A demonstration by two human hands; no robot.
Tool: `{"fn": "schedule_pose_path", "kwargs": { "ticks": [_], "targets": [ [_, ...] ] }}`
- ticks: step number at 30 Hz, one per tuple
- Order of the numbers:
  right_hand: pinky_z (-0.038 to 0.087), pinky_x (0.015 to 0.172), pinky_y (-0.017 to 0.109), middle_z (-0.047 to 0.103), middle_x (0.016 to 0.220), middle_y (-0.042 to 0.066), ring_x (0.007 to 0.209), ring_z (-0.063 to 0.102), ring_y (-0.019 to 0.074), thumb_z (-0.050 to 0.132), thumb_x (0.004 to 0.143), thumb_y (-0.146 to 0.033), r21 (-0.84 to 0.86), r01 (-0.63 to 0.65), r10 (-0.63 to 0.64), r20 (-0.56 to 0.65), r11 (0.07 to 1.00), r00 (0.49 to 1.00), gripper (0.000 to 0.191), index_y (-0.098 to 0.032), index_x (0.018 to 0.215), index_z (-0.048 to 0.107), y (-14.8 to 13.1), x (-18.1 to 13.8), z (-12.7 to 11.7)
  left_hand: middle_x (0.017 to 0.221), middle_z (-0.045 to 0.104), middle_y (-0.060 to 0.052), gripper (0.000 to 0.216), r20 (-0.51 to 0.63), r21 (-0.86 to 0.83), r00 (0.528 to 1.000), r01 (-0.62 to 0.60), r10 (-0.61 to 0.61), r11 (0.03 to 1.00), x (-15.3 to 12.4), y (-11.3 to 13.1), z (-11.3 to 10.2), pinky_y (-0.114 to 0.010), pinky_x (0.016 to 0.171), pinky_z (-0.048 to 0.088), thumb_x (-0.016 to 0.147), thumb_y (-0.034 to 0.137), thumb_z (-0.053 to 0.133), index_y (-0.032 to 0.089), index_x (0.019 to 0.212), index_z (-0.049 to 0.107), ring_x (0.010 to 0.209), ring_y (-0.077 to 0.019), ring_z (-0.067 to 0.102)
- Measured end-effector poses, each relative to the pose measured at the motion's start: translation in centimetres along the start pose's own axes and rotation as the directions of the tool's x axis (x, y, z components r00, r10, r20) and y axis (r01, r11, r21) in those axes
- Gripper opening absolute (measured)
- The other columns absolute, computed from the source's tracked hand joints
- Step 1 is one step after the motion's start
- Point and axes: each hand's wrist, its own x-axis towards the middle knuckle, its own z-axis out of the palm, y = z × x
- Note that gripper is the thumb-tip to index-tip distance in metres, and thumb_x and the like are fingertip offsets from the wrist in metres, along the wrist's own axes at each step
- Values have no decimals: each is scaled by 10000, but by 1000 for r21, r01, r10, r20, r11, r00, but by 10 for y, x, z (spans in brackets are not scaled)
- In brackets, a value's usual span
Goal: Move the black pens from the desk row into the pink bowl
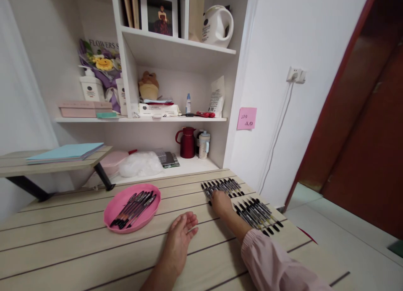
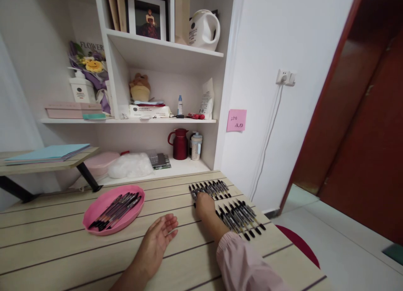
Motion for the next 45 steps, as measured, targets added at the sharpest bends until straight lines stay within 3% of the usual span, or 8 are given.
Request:
{"fn": "schedule_pose_path", "kwargs": {
  "ticks": [16,26,32,36,38,40,42,45],
  "targets": [
    [427,745,307,650,963,195,906,615,257,456,824,-361,9,4,-4,12,1000,1000,346,-87,934,637,-4,-9,-2,941,668,-118,238,14,-1,1000,6,-6,1000,1,0,-1,-360,820,443,745,311,605,139,908,635,902,-219,613],
    [421,773,303,638,1003,196,930,611,239,461,822,-267,0,4,-4,25,1000,1000,283,-86,973,618,-10,-12,-1,911,676,-116,256,-9,-5,1000,-2,2,1000,-1,1,2,-356,808,446,708,311,648,140,899,639,862,-216,626],
    [437,755,310,644,988,202,910,615,255,457,819,-319,-14,-4,4,7,1000,1000,332,-74,964,628,-18,-24,-19,908,678,-116,266,-12,-5,1000,8,-8,1000,-2,3,2,-352,810,447,696,313,660,143,899,639,861,-216,628],
    [456,683,291,670,887,197,821,641,247,487,791,-210,-69,174,-168,88,982,982,231,-85,875,662,-38,-67,-37,896,677,-113,274,12,56,1000,-26,25,998,-3,3,3,-347,795,452,693,340,653,148,888,633,858,-217,625],
    [460,647,290,681,810,179,766,649,249,504,742,-127,-78,340,-324,165,937,931,185,-99,799,678,-50,-97,-43,883,676,-110,285,12,189,997,-80,80,979,-2,8,4,-341,783,451,686,352,650,150,886,631,841,-216,621],
    [462,609,307,684,769,165,740,649,269,531,698,-115,-48,465,-444,221,884,868,164,-115,769,679,-60,-127,-47,863,672,-102,269,4,398,982,-174,189,901,1,23,4,-337,786,444,669,326,655,154,875,628,833,-220,614],
    [457,579,302,684,747,155,721,651,266,531,693,-115,2,470,-456,248,883,855,158,-130,754,675,-65,-150,-49,879,665,-99,229,17,629,934,-288,357,722,5,49,0,-345,829,423,656,264,640,165,862,619,874,-236,601],
    [443,558,289,680,778,153,724,652,259,516,724,-148,81,389,-397,239,918,886,168,-133,803,663,-66,-170,-46,1013,633,-116,202,81,934,851,-247,519,260,11,104,-14,-391,919,352,679,220,571,191,877,600,1002,-273,546]
  ]
}}
